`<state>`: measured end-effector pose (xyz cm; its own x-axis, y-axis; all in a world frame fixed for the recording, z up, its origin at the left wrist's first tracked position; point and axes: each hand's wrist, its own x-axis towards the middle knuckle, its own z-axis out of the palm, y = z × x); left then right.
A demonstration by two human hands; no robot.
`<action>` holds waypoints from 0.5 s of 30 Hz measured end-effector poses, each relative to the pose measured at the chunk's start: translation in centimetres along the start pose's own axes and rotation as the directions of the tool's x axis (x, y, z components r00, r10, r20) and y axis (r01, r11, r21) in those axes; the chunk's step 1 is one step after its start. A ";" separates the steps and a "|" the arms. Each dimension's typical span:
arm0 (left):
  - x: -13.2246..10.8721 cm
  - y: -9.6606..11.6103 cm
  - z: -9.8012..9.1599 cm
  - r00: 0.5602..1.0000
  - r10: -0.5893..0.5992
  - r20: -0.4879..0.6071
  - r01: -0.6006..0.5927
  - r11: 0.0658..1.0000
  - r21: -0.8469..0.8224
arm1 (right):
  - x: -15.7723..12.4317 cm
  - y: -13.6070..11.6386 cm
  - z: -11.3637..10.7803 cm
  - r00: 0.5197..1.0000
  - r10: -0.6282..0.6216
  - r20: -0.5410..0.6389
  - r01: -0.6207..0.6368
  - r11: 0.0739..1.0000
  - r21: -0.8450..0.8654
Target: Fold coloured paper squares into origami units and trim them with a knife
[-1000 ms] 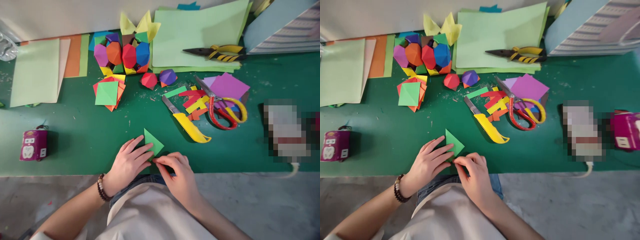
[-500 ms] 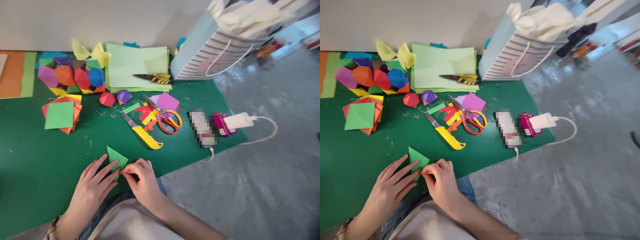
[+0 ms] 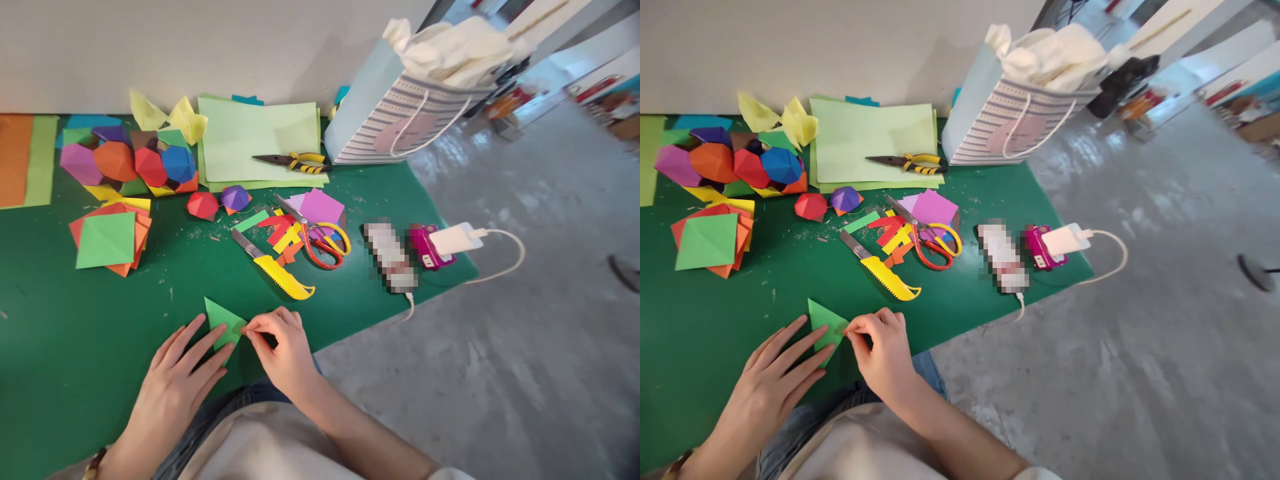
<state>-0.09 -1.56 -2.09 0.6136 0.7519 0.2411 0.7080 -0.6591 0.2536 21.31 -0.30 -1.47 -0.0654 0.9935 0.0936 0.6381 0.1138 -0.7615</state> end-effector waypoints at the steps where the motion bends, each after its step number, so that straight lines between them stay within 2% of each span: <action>1: 0.0 0.0 0.0 1.000 0.001 0.001 -0.001 1.000 0.003 | 0.2 0.1 -0.1 1.000 0.002 -0.009 -0.002 1.000 -0.004; 8: 0.1 0.2 -0.2 1.000 -0.009 0.004 0.009 1.000 -0.018 | 0.9 0.6 -0.6 0.998 -0.036 -0.043 0.035 0.999 -0.032; 15: 0.4 1.1 -0.6 0.994 -0.106 0.018 0.107 0.990 -0.090 | 1.7 1.9 -1.4 0.971 -0.238 0.010 0.238 0.967 -0.092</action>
<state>0.76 -2.02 -1.13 0.5412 0.8176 0.1964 0.7354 -0.5735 0.3609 23.45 1.58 -1.89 -0.2227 0.9380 0.2656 0.6721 0.3451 -0.6551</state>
